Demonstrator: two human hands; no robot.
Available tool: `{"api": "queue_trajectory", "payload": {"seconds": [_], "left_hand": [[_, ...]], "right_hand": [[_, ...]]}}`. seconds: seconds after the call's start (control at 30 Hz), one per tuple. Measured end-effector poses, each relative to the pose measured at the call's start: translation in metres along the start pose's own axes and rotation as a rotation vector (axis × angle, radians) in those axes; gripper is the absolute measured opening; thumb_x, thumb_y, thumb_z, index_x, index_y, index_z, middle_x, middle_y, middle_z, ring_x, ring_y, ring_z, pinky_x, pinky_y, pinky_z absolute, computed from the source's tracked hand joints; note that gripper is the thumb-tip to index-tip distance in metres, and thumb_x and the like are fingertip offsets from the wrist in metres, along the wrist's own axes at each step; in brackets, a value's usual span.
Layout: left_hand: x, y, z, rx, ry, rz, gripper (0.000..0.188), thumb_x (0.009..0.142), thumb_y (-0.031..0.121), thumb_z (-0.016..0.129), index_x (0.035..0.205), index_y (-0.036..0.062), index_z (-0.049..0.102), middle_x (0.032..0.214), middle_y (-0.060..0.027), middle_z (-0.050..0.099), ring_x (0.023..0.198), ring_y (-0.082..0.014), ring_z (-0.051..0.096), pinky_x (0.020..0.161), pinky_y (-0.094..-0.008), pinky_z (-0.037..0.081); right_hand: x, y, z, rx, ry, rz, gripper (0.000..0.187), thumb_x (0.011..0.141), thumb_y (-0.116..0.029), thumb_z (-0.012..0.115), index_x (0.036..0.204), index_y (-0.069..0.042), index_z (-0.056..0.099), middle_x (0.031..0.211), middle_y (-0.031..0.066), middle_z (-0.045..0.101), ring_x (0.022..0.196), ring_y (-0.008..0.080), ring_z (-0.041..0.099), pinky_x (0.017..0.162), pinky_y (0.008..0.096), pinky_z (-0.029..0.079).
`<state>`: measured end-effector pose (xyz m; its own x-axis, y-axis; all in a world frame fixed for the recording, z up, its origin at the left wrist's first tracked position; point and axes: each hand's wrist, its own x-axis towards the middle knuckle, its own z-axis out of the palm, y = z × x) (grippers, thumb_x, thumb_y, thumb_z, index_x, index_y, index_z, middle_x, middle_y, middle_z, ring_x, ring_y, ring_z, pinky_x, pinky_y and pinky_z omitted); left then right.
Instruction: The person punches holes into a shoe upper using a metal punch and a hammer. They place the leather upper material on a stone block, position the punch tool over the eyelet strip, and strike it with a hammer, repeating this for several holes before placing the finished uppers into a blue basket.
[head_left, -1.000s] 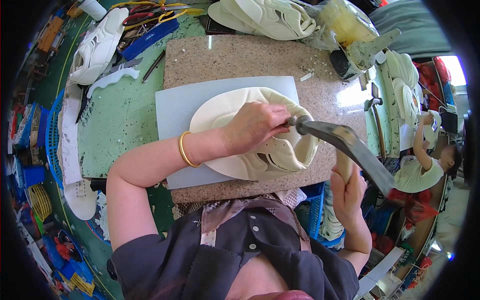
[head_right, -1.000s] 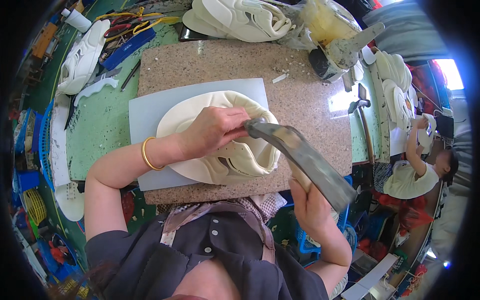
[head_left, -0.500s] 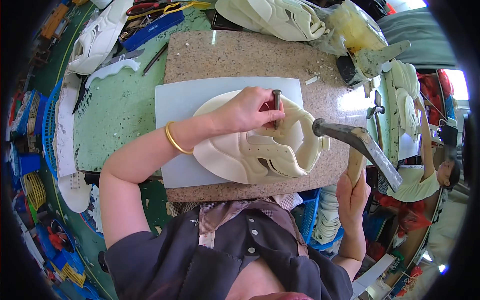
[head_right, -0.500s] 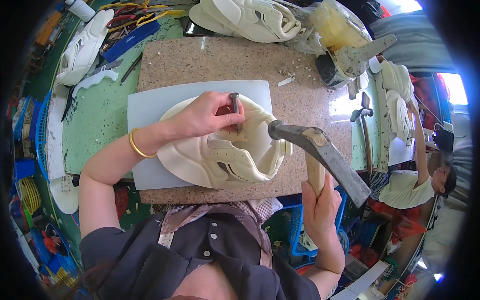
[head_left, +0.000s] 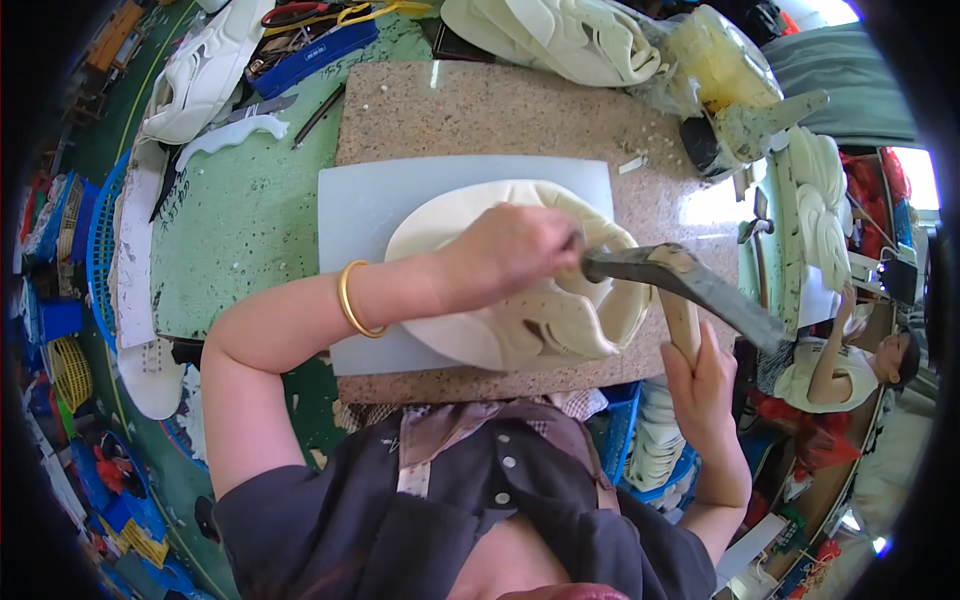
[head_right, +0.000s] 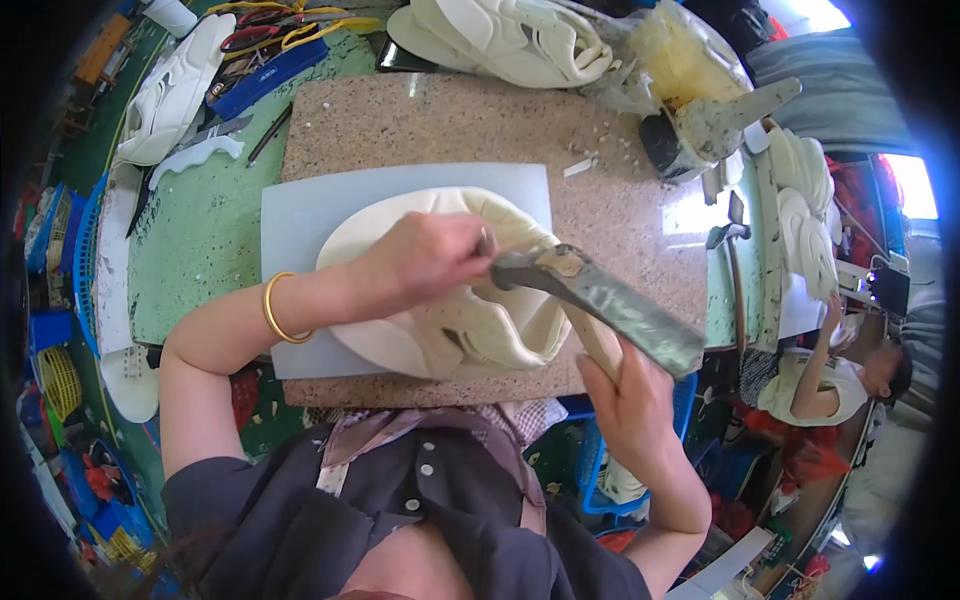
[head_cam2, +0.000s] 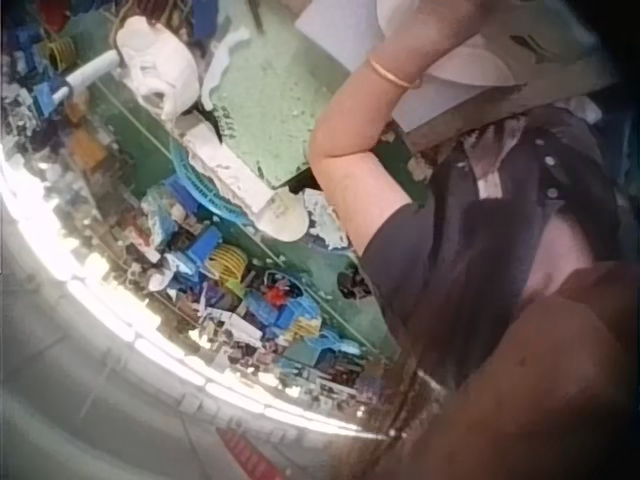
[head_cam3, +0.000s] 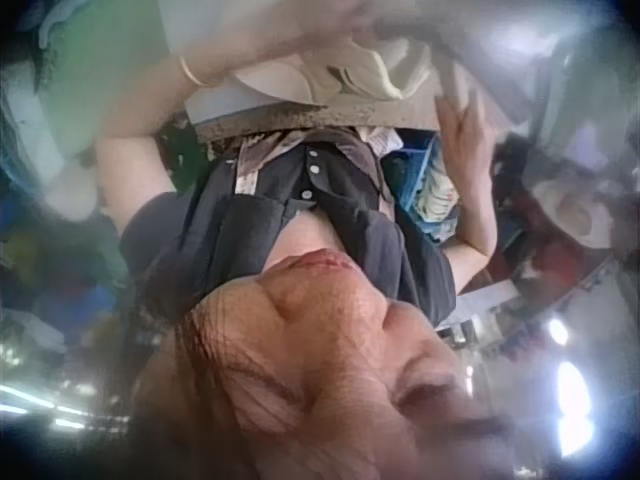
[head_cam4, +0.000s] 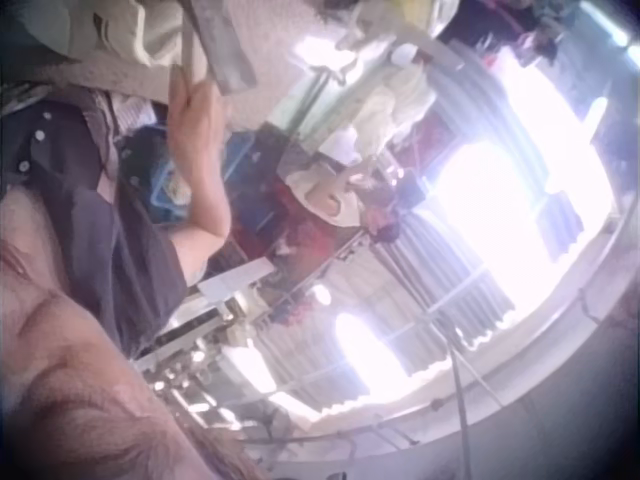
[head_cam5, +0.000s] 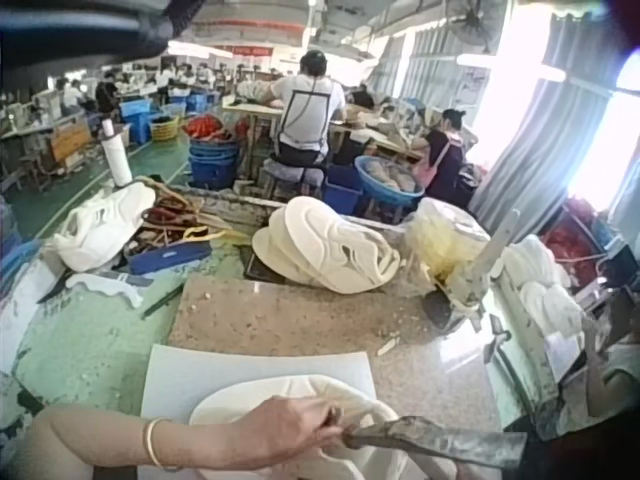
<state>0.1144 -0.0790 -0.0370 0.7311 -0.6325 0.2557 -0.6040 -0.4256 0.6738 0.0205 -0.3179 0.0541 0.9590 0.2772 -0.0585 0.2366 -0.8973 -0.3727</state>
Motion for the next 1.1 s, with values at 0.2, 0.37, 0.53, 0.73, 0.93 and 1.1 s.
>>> {"api": "queue_trajectory", "payload": {"seconds": [0.2,0.37,0.53,0.73,0.93,1.1], "left_hand": [[-0.006,-0.021,-0.011,-0.744,-0.026,-0.309,0.013,0.083,0.010,0.061,0.088,-0.0021,0.057,0.077,-0.0070,0.062,0.072,-0.0110,0.060,0.066,-0.0249,0.050],[-0.014,-0.003,-0.002,-0.248,0.136,0.064,0.013,0.077,0.008,0.064,0.084,0.0003,0.055,0.073,-0.0110,0.057,0.062,-0.0241,0.057,0.058,-0.0302,0.046],[-0.007,-0.025,-0.016,-0.368,-0.017,-0.233,0.015,0.082,0.011,0.060,0.090,-0.0009,0.053,0.079,-0.0085,0.059,0.069,-0.0188,0.061,0.060,-0.0295,0.048],[-0.020,-0.015,-0.029,-0.559,-0.050,-0.258,0.012,0.084,0.009,0.059,0.086,-0.0023,0.055,0.074,-0.0076,0.061,0.071,-0.0124,0.060,0.064,-0.0279,0.049],[-0.020,-0.013,-0.018,-0.185,0.084,0.049,0.013,0.082,0.010,0.060,0.084,-0.0015,0.055,0.071,-0.0095,0.060,0.064,-0.0181,0.058,0.060,-0.0301,0.046],[-0.017,-0.020,-0.030,-0.422,-0.070,-0.142,0.011,0.081,0.010,0.060,0.083,0.0003,0.055,0.073,-0.0095,0.059,0.066,-0.0209,0.058,0.061,-0.0303,0.046]], "right_hand": [[0.001,0.009,-0.001,0.543,0.313,0.143,0.013,0.089,-0.015,0.048,0.089,-0.002,0.048,0.059,0.0030,0.048,0.046,0.0093,0.044,0.039,0.0242,0.032],[0.011,-0.012,-0.010,1.034,0.502,-0.355,0.018,0.092,-0.018,0.043,0.092,-0.002,0.053,0.061,0.0057,0.052,0.045,0.0135,0.046,0.038,0.0265,0.035],[0.010,0.009,-0.005,-0.128,0.046,-0.271,0.021,0.090,-0.018,0.049,0.100,0.001,0.050,0.067,0.0045,0.054,0.058,0.0130,0.053,0.044,0.0256,0.037],[0.012,-0.015,-0.011,0.757,0.534,0.009,0.031,0.094,-0.034,0.044,0.090,-0.003,0.045,0.056,0.0008,0.037,0.041,0.0076,0.033,0.035,0.0188,0.023],[0.016,-0.030,-0.003,0.802,0.529,-0.193,0.048,0.085,-0.058,0.044,0.094,-0.011,0.036,0.057,0.0021,0.035,0.044,0.0112,0.035,0.039,0.0232,0.030],[0.018,-0.032,-0.005,0.851,0.605,-0.057,0.046,0.084,-0.057,0.045,0.090,-0.012,0.038,0.056,0.0020,0.035,0.043,0.0107,0.034,0.039,0.0229,0.030]]}}
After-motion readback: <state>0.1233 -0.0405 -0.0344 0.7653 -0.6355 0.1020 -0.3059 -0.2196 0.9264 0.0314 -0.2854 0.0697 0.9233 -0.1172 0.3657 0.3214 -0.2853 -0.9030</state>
